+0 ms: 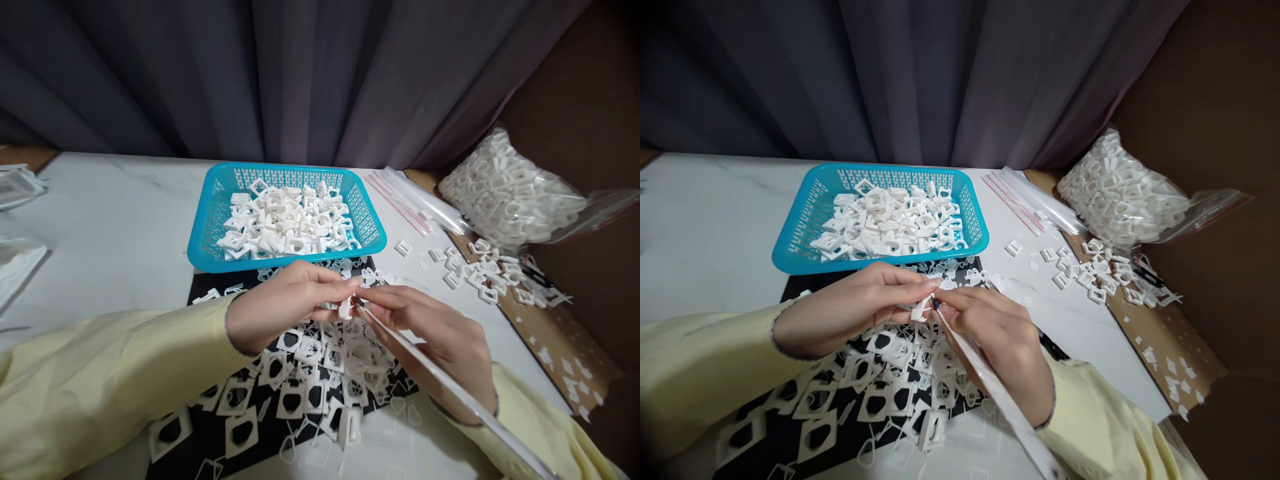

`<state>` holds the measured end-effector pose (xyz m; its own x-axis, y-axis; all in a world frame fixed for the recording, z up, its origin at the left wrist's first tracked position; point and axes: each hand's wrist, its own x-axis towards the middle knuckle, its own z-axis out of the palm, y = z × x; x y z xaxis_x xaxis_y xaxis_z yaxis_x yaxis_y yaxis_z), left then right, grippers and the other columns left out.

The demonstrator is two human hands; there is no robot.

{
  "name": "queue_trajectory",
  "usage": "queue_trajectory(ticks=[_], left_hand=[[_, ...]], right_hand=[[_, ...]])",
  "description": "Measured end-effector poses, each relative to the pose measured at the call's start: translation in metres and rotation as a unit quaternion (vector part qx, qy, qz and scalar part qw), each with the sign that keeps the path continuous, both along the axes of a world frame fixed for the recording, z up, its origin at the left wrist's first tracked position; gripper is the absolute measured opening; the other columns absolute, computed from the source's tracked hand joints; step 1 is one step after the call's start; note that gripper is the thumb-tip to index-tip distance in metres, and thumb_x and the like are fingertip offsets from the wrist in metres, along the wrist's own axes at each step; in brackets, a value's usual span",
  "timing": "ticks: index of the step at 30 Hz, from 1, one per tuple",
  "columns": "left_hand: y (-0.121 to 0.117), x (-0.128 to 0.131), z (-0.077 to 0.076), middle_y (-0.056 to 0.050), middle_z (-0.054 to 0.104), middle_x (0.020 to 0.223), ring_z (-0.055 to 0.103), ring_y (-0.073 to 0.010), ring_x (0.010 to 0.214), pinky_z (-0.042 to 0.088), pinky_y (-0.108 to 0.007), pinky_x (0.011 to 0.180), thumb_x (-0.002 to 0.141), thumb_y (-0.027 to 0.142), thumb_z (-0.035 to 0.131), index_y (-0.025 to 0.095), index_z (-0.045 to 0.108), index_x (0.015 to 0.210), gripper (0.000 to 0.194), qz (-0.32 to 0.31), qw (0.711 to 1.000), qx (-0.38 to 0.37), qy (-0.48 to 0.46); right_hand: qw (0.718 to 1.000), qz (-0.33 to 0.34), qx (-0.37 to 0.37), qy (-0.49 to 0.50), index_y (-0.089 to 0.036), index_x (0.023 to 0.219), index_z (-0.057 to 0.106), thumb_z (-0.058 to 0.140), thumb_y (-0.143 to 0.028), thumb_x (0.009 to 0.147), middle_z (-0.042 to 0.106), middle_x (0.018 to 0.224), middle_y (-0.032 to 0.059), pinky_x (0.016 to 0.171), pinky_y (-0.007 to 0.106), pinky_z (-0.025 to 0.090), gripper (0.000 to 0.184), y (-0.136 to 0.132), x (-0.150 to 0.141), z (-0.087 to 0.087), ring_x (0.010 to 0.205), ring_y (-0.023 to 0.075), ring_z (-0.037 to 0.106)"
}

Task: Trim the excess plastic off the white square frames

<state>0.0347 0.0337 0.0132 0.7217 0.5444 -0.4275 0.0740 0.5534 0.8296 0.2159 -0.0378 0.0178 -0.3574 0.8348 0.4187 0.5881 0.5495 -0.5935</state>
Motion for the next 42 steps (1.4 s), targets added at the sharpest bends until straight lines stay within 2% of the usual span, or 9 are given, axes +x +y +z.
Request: queue_trajectory(ticks=[7, 12, 17, 21, 25, 29, 32, 34, 42], left_hand=[[0.001, 0.001, -0.002, -0.007, 0.070, 0.097, 0.057, -0.0224, 0.105, 0.043, -0.036, 0.095, 0.082, 0.028, 0.060, 0.015, 0.072, 0.088, 0.019, -0.001, 0.999, -0.026, -0.035], [0.001, 0.001, -0.006, -0.006, 0.068, 0.088, 0.060, -0.0190, 0.094, 0.045, -0.035, 0.093, 0.083, 0.029, 0.059, 0.013, 0.070, 0.082, 0.019, -0.001, 0.997, -0.049, -0.056], [0.003, 0.002, -0.011, -0.003, 0.062, 0.083, 0.057, -0.0167, 0.093, 0.046, -0.035, 0.093, 0.081, 0.028, 0.061, 0.013, 0.065, 0.078, 0.016, 0.009, 0.997, -0.067, -0.043], [0.000, 0.005, -0.018, -0.003, 0.060, 0.080, 0.057, -0.0153, 0.086, 0.047, -0.036, 0.092, 0.082, 0.032, 0.061, 0.012, 0.063, 0.076, 0.022, 0.015, 0.996, -0.077, -0.042], [-0.006, 0.008, -0.022, -0.004, 0.060, 0.077, 0.058, -0.0154, 0.079, 0.049, -0.038, 0.090, 0.083, 0.038, 0.057, 0.011, 0.065, 0.073, 0.030, -0.019, 0.996, -0.087, -0.024], [-0.007, 0.007, -0.015, -0.004, 0.062, 0.080, 0.059, -0.0171, 0.083, 0.047, -0.037, 0.090, 0.083, 0.040, 0.057, 0.014, 0.066, 0.074, 0.029, 0.006, 1.000, -0.003, -0.002], [-0.007, 0.007, -0.007, -0.003, 0.062, 0.078, 0.059, -0.0158, 0.082, 0.048, -0.032, 0.084, 0.084, 0.041, 0.055, 0.015, 0.066, 0.072, 0.030, 0.025, 0.999, 0.026, 0.007], [-0.008, 0.007, -0.004, -0.002, 0.061, 0.076, 0.058, -0.0143, 0.081, 0.048, -0.027, 0.079, 0.084, 0.040, 0.055, 0.016, 0.067, 0.074, 0.029, 0.031, 0.999, 0.031, 0.005], [-0.010, 0.007, -0.005, -0.001, 0.060, 0.075, 0.054, -0.0101, 0.074, 0.047, -0.020, 0.073, 0.085, 0.027, 0.055, 0.015, 0.069, 0.080, 0.019, 0.023, 0.999, 0.031, -0.023]], right_hand=[[0.998, 0.019, 0.041, -0.051, -0.019, 0.091, 0.057, 0.050, -0.005, 0.084, 0.067, 0.108, 0.0112, 0.077, 0.038, 0.053, 0.017, -0.001, 0.003, -0.004, 0.097, 0.0208, 0.062], [0.983, 0.023, 0.136, -0.125, -0.014, 0.098, 0.059, 0.049, -0.006, 0.085, 0.068, 0.103, 0.0156, 0.073, 0.040, 0.053, 0.018, 0.002, 0.000, -0.012, 0.095, 0.0239, 0.062], [0.950, 0.072, 0.242, -0.184, -0.007, 0.084, 0.060, 0.047, -0.004, 0.083, 0.066, 0.099, 0.0260, 0.066, 0.044, 0.052, 0.013, 0.008, 0.000, -0.027, 0.094, 0.0318, 0.062], [0.944, 0.061, 0.271, -0.179, -0.012, 0.078, 0.058, 0.052, -0.006, 0.082, 0.067, 0.099, 0.0234, 0.067, 0.044, 0.053, 0.010, 0.015, 0.007, -0.039, 0.093, 0.0310, 0.063], [0.971, -0.065, 0.217, -0.075, -0.021, 0.077, 0.057, 0.058, -0.008, 0.081, 0.070, 0.102, 0.0100, 0.072, 0.039, 0.056, 0.014, 0.022, 0.013, -0.031, 0.093, 0.0230, 0.065], [0.983, -0.150, 0.106, 0.018, -0.021, 0.069, 0.054, 0.061, -0.009, 0.080, 0.072, 0.094, 0.0046, 0.064, 0.030, 0.058, 0.017, 0.019, 0.016, -0.008, 0.079, 0.0181, 0.069], [0.988, -0.115, -0.059, 0.087, -0.020, 0.062, 0.052, 0.065, -0.016, 0.078, 0.073, 0.086, 0.0023, 0.061, 0.025, 0.058, 0.021, 0.011, 0.017, 0.003, 0.086, 0.0217, 0.069], [0.986, -0.075, -0.120, 0.093, -0.020, 0.062, 0.053, 0.065, -0.015, 0.077, 0.073, 0.088, 0.0031, 0.062, 0.023, 0.057, 0.021, 0.007, 0.016, 0.005, 0.091, 0.0225, 0.068], [0.989, -0.024, -0.121, 0.086, -0.019, 0.067, 0.053, 0.064, -0.009, 0.076, 0.071, 0.101, 0.0041, 0.064, 0.021, 0.055, 0.017, 0.004, 0.013, 0.001, 0.084, 0.0169, 0.069]])
